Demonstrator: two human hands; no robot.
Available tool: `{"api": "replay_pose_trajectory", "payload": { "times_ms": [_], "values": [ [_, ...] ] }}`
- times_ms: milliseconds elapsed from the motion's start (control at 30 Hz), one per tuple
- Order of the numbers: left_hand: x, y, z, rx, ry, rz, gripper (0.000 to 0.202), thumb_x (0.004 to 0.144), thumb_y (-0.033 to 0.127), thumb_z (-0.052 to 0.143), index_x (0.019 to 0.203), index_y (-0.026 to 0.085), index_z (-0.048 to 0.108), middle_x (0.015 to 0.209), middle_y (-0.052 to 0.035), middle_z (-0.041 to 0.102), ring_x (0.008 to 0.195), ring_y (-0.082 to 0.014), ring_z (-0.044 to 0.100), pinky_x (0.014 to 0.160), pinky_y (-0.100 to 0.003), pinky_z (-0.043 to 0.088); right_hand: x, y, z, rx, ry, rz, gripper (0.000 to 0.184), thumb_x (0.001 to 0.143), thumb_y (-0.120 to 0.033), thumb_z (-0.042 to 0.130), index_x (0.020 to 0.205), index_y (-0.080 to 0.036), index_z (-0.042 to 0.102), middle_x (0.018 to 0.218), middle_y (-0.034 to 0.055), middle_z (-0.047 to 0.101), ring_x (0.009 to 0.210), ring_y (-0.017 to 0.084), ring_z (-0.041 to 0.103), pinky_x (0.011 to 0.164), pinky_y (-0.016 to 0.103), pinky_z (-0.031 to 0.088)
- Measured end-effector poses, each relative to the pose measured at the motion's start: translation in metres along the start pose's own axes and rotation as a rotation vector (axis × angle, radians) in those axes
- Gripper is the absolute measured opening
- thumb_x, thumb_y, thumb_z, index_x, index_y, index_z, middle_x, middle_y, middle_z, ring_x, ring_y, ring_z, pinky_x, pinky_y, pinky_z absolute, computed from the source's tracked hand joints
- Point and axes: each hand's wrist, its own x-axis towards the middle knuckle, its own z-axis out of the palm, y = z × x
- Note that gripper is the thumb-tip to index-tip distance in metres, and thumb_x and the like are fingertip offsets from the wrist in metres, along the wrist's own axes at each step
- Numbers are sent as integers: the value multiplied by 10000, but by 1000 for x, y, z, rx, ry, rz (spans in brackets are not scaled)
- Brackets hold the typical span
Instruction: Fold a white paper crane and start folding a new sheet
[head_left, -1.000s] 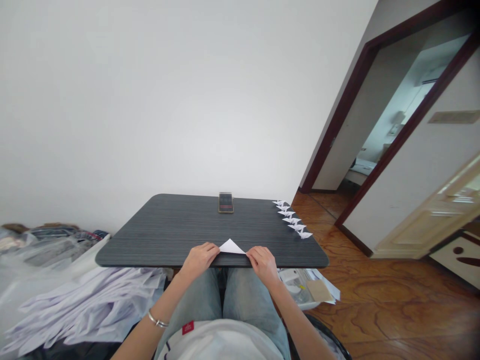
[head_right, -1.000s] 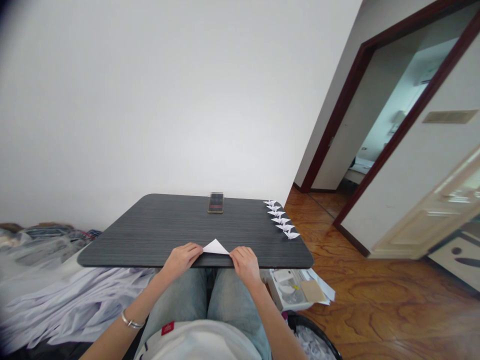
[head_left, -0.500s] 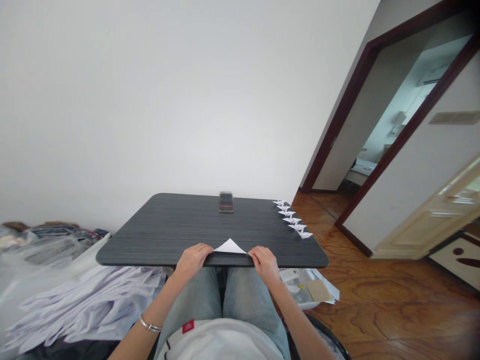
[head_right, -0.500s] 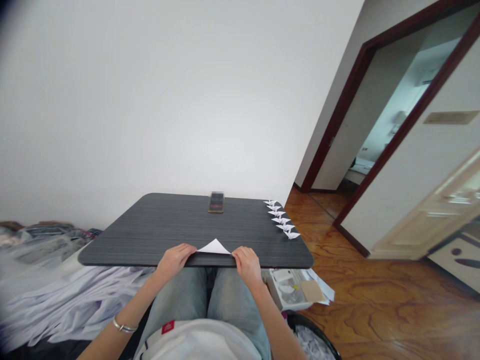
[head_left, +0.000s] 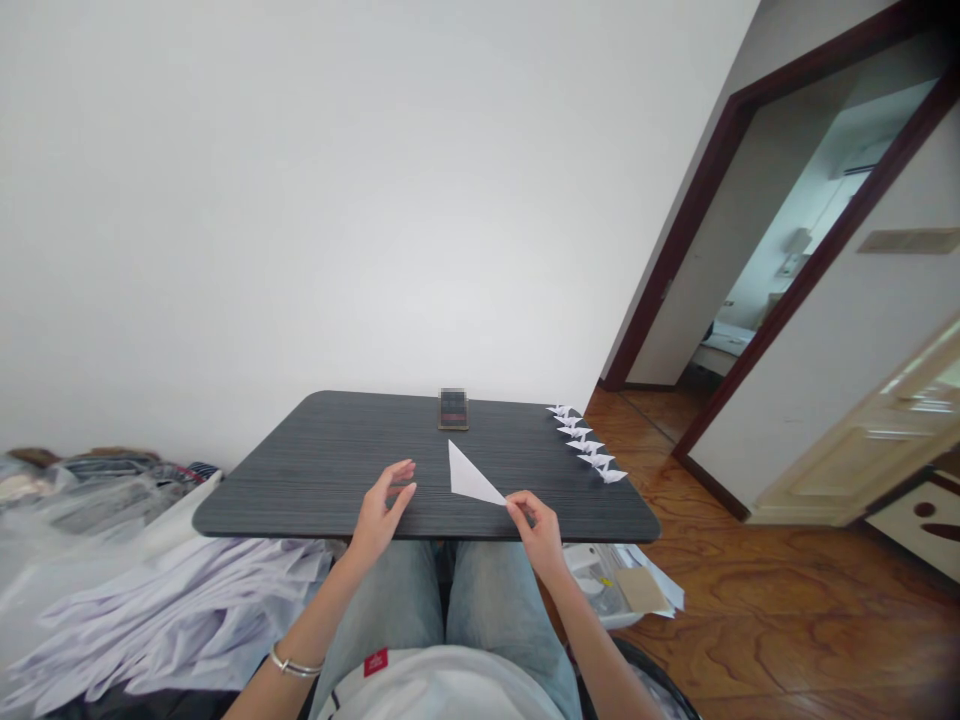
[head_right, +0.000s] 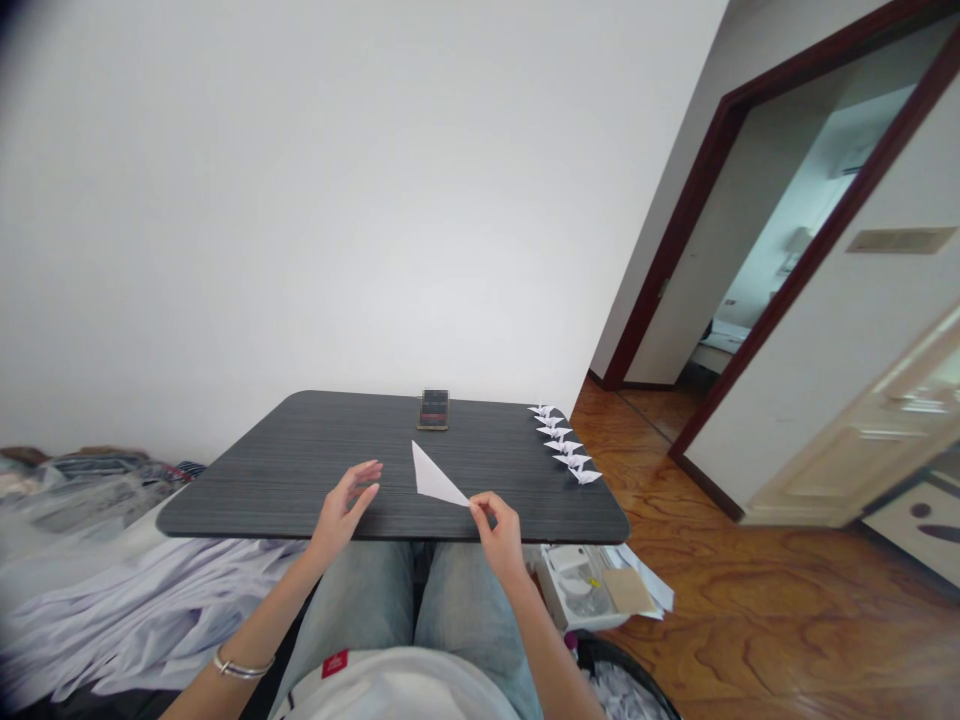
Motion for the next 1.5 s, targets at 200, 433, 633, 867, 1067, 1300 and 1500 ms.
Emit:
{"api": "replay_pose_trajectory", "payload": {
  "times_ms": [200,433,633,867,1067,1300,1500],
  "values": [
    [13,43,9,-439,-83,-184,448,663,305,660,1067,148,543,1094,-124,609,1027,-223,551,890,-351,416,0,-39,1,222,-107,78,176,818,-317,501,766,-171,583,767,44,624,743,174,576,700,282,439],
    [14,70,18,-545,-76,-369,288,622,329,694,799,105,651,693,-46,677,596,-145,590,558,-229,441,-2,-60,2,230,-161,109,187,808,-317,516,726,-172,602,696,29,618,698,164,570,665,271,439],
    [12,69,23,-572,-34,-372,256,601,334,707,694,112,621,622,-23,644,542,-127,557,518,-218,422,-3,-59,9,304,-162,167,189,782,-341,551,722,-169,596,690,32,646,677,167,587,630,270,444],
    [10,73,26,-581,3,-347,267,579,314,721,719,120,602,621,0,617,554,-110,542,524,-203,414,-4,-60,12,360,-161,221,231,786,-372,543,681,-170,583,661,23,642,643,155,585,613,252,437],
    [12,76,22,-520,18,-307,290,614,338,690,803,136,604,618,5,599,543,-105,523,504,-193,386,-3,-57,12,408,-129,239,244,772,-384,557,651,-173,567,621,22,632,587,140,570,570,250,445],
    [9,78,21,-520,16,-301,246,607,332,696,714,141,585,563,29,566,497,-85,487,461,-177,344,-6,-59,11,483,-68,140,366,783,-342,548,1117,-215,467,792,39,618,688,163,611,537,249,476],
    [6,78,23,-534,4,-308,253,616,339,687,722,142,571,581,33,556,500,-85,491,445,-177,356,-8,-59,9,427,-101,117,274,788,-293,540,1048,-209,534,830,53,629,726,176,612,555,258,484]
  ]
}}
